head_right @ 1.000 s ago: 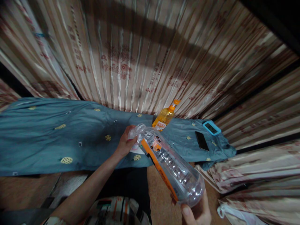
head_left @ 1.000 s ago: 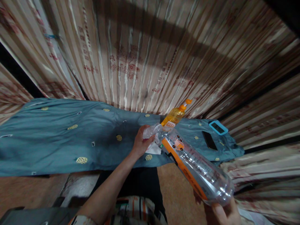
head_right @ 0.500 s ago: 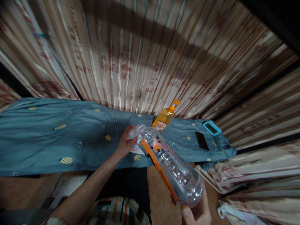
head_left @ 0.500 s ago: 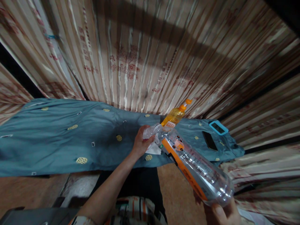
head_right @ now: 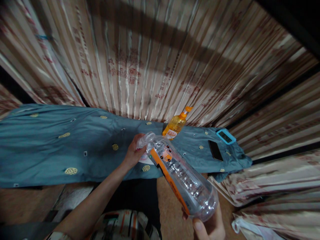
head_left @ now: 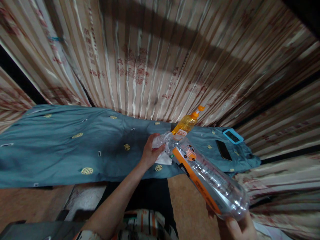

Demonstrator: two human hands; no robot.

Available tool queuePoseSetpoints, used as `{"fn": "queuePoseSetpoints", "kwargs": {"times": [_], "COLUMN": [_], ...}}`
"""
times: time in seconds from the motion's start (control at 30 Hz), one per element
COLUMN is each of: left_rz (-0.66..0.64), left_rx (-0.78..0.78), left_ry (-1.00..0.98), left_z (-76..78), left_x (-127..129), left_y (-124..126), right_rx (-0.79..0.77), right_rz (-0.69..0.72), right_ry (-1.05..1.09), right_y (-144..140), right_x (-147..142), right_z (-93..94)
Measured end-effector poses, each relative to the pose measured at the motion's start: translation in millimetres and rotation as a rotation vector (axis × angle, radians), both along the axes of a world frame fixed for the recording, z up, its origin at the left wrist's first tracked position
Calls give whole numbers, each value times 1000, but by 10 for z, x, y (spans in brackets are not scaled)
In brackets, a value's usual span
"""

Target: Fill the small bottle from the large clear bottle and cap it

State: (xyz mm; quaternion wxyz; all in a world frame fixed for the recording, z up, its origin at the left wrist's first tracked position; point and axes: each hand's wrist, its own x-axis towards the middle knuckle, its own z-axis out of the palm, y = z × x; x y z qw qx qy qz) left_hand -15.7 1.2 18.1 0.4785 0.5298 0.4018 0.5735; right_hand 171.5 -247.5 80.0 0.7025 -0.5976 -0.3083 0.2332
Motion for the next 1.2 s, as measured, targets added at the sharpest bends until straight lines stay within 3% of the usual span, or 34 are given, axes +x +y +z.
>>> {"fn": "queuePoseSetpoints", "kwargs": {"times": [0.17, 0.5, 1.2], "left_rz": [9, 12, 10], "left_rx": [11, 10, 31], "left_ry": [-3, -10, -21], "left_z": [-15, -12, -56], "left_x": [12, 22, 28], "left_y": [2, -7, 6], "right_rx": [-21, -29, -32], "right_rz": [-49, 13, -7], "right_ry": [36, 7, 2], "right_y": [8, -4, -16], "right_x": [-2, -2, -15], "right_z": [8, 33, 30]}}
